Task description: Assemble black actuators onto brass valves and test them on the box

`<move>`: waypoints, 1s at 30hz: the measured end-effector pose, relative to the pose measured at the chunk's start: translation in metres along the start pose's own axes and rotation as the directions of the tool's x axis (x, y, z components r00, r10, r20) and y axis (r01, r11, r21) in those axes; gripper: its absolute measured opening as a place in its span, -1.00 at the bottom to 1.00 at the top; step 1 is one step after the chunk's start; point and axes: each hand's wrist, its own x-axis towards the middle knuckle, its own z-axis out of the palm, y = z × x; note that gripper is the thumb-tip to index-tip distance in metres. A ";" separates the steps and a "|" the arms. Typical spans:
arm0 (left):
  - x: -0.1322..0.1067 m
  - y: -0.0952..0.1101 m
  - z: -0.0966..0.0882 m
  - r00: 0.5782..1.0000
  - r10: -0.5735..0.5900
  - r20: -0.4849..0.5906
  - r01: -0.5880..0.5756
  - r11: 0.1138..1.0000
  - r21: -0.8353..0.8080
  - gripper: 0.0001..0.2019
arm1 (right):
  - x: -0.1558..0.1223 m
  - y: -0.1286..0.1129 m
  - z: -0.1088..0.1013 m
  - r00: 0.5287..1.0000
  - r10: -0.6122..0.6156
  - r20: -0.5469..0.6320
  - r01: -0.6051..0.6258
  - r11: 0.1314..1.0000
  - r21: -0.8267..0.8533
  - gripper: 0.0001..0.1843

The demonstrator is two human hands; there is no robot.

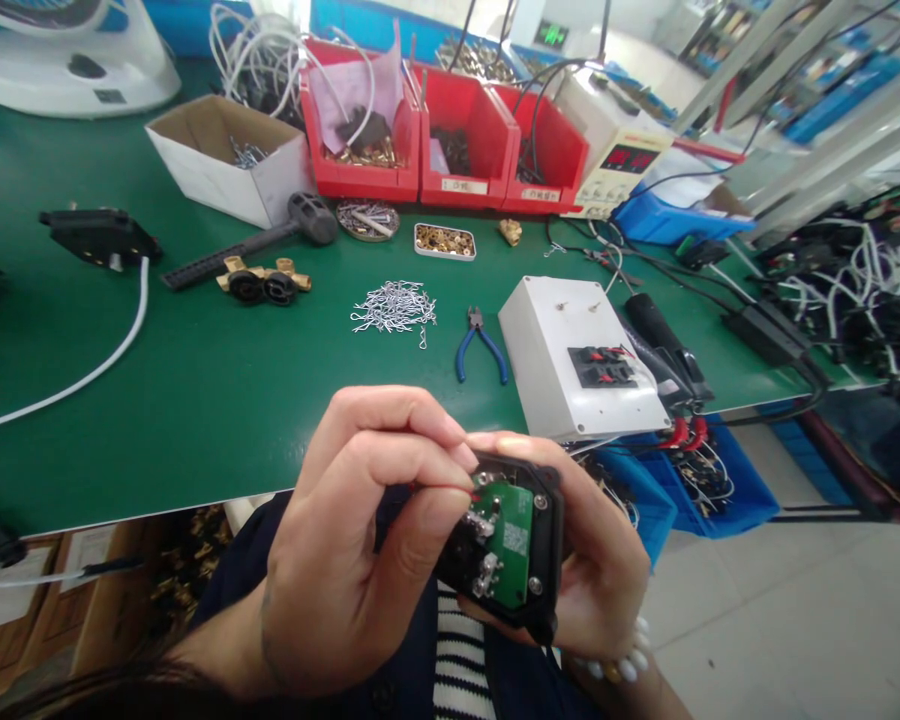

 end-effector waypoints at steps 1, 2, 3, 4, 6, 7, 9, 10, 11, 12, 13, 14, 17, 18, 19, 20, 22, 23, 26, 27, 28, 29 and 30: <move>0.000 -0.001 0.000 1.000 -0.004 0.010 0.004 1.000 -0.002 -0.84 | 0.000 0.001 0.000 1.000 0.002 0.000 -0.002 1.000 0.009 -0.11; -0.001 -0.002 0.000 1.000 -0.013 0.018 0.014 1.000 -0.011 -0.84 | 0.001 0.002 0.000 1.000 0.006 -0.004 -0.006 1.000 0.015 -0.13; -0.001 -0.003 0.001 0.999 -0.028 0.023 0.029 0.999 -0.030 -0.83 | 0.002 0.002 0.000 1.000 0.012 -0.009 -0.012 1.000 0.019 -0.15; -0.002 -0.004 0.001 0.999 -0.034 0.015 0.035 0.997 -0.065 -0.83 | 0.002 0.003 0.001 1.000 0.018 -0.018 -0.017 1.000 0.021 -0.18; -0.003 -0.005 0.003 0.998 -0.051 -0.030 0.046 0.988 -0.146 -0.83 | 0.003 0.004 0.001 0.999 0.016 -0.035 -0.015 1.000 0.021 -0.22; -0.004 -0.006 0.005 0.996 -0.063 -0.062 0.051 0.982 -0.184 -0.83 | 0.004 0.004 0.000 0.999 0.012 -0.041 -0.011 1.000 0.023 -0.24; -0.005 -0.008 0.007 0.986 -0.087 -0.139 0.049 0.965 -0.259 -0.82 | 0.004 0.005 0.000 0.999 0.005 -0.046 -0.004 0.999 0.034 -0.27; -0.005 -0.008 0.008 0.981 -0.098 -0.169 0.045 0.956 -0.291 -0.80 | 0.004 0.005 -0.001 0.999 0.004 -0.049 -0.002 0.999 0.039 -0.28; -0.005 -0.009 0.009 0.975 -0.107 -0.194 0.042 0.948 -0.316 -0.79 | 0.004 0.005 -0.001 0.999 0.004 -0.054 -0.002 0.999 0.044 -0.28; -0.005 -0.010 0.009 0.971 -0.109 -0.213 0.032 0.942 -0.334 -0.79 | 0.004 0.005 -0.002 0.998 0.004 -0.061 -0.001 0.999 0.049 -0.28; -0.005 -0.010 0.009 0.969 -0.112 -0.220 0.032 0.941 -0.338 -0.79 | 0.004 0.006 -0.002 0.998 0.002 -0.069 0.001 0.999 0.052 -0.28; -0.005 -0.011 0.009 0.967 -0.117 -0.225 0.036 0.942 -0.333 -0.79 | 0.004 0.006 -0.002 0.997 -0.002 -0.077 0.006 0.999 0.053 -0.28; -0.004 -0.011 0.010 0.960 -0.123 -0.252 0.039 0.949 -0.313 -0.78 | 0.003 0.007 -0.002 0.996 -0.013 -0.091 0.018 0.998 0.055 -0.29; -0.004 -0.010 0.011 0.958 -0.126 -0.257 0.041 0.948 -0.315 -0.78 | 0.003 0.007 -0.002 0.995 -0.014 -0.095 0.019 0.998 0.054 -0.29; -0.003 -0.010 0.011 0.956 -0.132 -0.263 0.043 0.947 -0.319 -0.78 | 0.003 0.007 -0.003 0.995 -0.014 -0.099 0.019 0.998 0.052 -0.29; -0.003 -0.010 0.012 0.954 -0.138 -0.265 0.048 0.946 -0.319 -0.79 | 0.003 0.007 -0.003 0.995 -0.012 -0.100 0.017 0.999 0.048 -0.28; -0.004 -0.011 0.011 0.954 -0.147 -0.260 0.059 0.947 -0.317 -0.79 | 0.003 0.007 -0.004 0.995 -0.010 -0.097 0.014 0.999 0.041 -0.27; -0.005 -0.012 0.010 0.957 -0.147 -0.250 0.061 0.945 -0.320 -0.81 | 0.003 0.006 -0.004 0.995 -0.008 -0.096 0.011 0.999 0.039 -0.27; -0.008 -0.017 0.007 0.987 -0.159 -0.038 0.139 0.936 -0.323 -0.67 | 0.003 0.001 -0.001 0.994 0.044 -0.098 -0.037 0.997 0.074 -0.30; -0.009 -0.019 0.006 0.982 -0.169 0.084 0.186 0.935 -0.301 -0.46 | 0.004 0.000 0.000 0.992 0.074 -0.101 -0.063 0.992 0.108 -0.32; -0.010 -0.021 0.007 0.963 -0.186 0.193 0.233 0.936 -0.264 -0.30 | 0.004 0.000 0.002 0.989 0.101 -0.111 -0.083 0.985 0.153 -0.34; -0.011 -0.022 0.007 0.939 -0.212 0.270 0.274 0.937 -0.218 -0.22 | 0.004 0.001 0.004 0.984 0.125 -0.129 -0.097 0.974 0.204 -0.35; -0.011 -0.024 0.008 0.926 -0.237 0.295 0.298 0.937 -0.182 -0.23 | 0.003 0.004 0.006 0.978 0.149 -0.149 -0.107 0.960 0.259 -0.35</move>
